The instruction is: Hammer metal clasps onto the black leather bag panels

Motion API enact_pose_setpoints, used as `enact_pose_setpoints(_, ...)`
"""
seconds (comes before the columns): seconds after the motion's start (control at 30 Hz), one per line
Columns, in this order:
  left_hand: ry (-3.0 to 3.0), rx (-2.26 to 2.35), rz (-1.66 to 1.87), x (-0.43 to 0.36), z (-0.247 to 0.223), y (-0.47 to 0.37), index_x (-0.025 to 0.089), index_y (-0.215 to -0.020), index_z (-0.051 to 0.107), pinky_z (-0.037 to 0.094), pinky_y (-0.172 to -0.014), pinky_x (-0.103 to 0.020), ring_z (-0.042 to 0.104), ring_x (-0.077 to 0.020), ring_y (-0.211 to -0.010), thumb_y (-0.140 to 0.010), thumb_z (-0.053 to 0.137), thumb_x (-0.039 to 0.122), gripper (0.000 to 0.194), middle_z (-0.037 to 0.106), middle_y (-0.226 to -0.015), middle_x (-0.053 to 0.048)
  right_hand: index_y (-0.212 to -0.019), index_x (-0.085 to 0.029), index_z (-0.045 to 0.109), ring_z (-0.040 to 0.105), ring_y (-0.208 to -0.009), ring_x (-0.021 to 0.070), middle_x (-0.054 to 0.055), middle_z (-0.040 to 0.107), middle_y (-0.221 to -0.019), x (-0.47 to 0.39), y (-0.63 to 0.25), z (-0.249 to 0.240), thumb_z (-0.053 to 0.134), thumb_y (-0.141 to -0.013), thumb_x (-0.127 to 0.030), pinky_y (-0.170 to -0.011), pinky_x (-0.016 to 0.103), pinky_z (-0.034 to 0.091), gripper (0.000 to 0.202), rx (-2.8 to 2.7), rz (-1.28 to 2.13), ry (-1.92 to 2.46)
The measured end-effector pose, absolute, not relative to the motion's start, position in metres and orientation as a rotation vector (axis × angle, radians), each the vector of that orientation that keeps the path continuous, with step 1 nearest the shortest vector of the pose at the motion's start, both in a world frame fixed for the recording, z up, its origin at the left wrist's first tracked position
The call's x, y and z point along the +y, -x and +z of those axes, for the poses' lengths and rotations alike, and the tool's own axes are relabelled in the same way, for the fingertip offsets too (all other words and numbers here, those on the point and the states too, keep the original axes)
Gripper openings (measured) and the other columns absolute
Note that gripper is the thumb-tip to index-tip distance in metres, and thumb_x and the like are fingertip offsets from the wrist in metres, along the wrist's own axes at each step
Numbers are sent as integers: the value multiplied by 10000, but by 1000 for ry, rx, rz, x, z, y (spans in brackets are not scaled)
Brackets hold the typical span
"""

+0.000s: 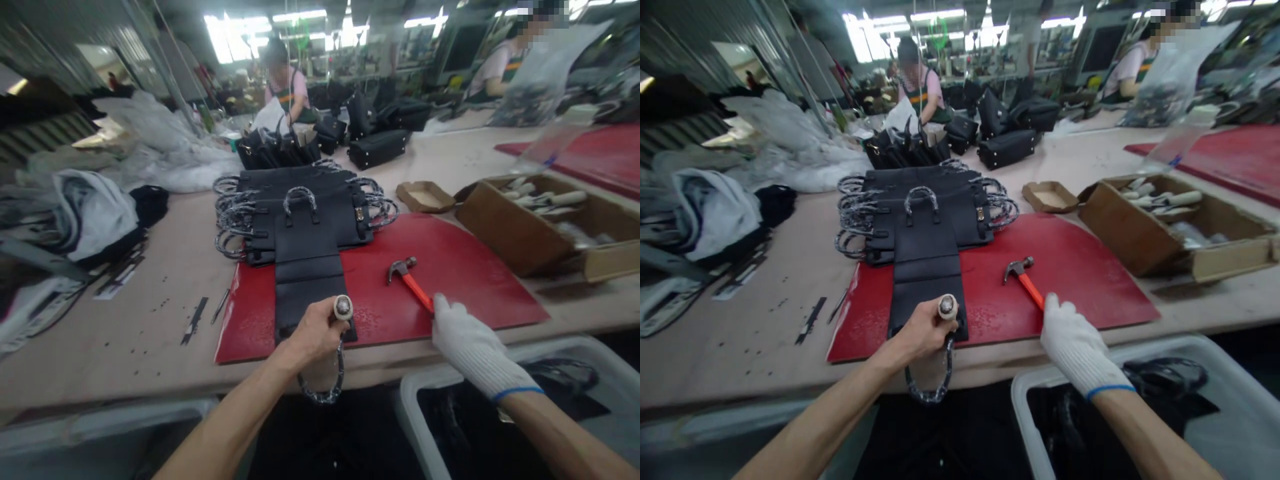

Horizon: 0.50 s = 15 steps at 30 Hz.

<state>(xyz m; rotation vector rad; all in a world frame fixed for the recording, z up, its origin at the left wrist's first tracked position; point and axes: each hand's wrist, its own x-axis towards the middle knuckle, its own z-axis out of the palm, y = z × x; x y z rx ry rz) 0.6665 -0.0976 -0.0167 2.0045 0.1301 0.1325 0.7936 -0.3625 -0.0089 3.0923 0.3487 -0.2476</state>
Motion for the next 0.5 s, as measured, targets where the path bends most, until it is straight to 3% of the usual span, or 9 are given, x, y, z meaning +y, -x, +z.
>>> enact_pose_setpoints(0.1,-1980,120,132,-98,-11,-667,171,-779,592,361,-657,-234,481,-116,-702,-786,640,91,94,560,-731,47,-1214,-42,608,709,-835,322,227,643,-1008,-375,-792,-4,423,-895,-154,-744,429,527,386,274,-220,-3167)
enact_pose_setpoints(0.2,-1941,122,123,-98,-10,-666,171,-773,589,348,-645,-233,457,-110,-690,-774,621,78,98,549,-723,53,-1084,-118,613,649,-667,234,86,614,-751,-384,-782,13,399,-904,-199,-622,340,506,290,204,-276,-3291)
enact_pose_setpoints(0.3,-1921,116,122,-97,-13,-666,170,-774,596,348,-646,-233,446,-108,-686,-769,626,84,91,537,-715,57,-1098,-203,568,468,-455,155,-56,449,-606,-382,-758,47,378,-976,-401,-448,268,413,301,184,-517,-3793)
enact_pose_setpoints(0.37,-1918,120,131,-97,-15,-666,169,-779,601,353,-654,-232,453,-109,-693,-772,627,91,82,541,-722,56,-1132,-236,558,402,-422,128,-79,425,-621,-374,-737,76,471,-960,-578,-402,253,376,393,297,-696,-4196)
enact_pose_setpoints(0.43,-1920,131,134,-97,-17,-667,169,-786,605,361,-661,-231,465,-111,-702,-776,628,98,76,550,-733,52,-1091,-238,591,481,-466,140,-49,501,-637,-365,-718,101,522,-954,-634,-430,262,420,425,621,-514,-4260)
enact_pose_setpoints(0.5,-1925,131,137,-97,-17,-668,169,-796,613,367,-666,-231,478,-114,-709,-777,630,99,75,562,-742,48,-991,-234,625,558,-520,166,-3,588,-650,-358,-706,114,508,-975,-618,-475,279,459,402,972,-201,-4029)
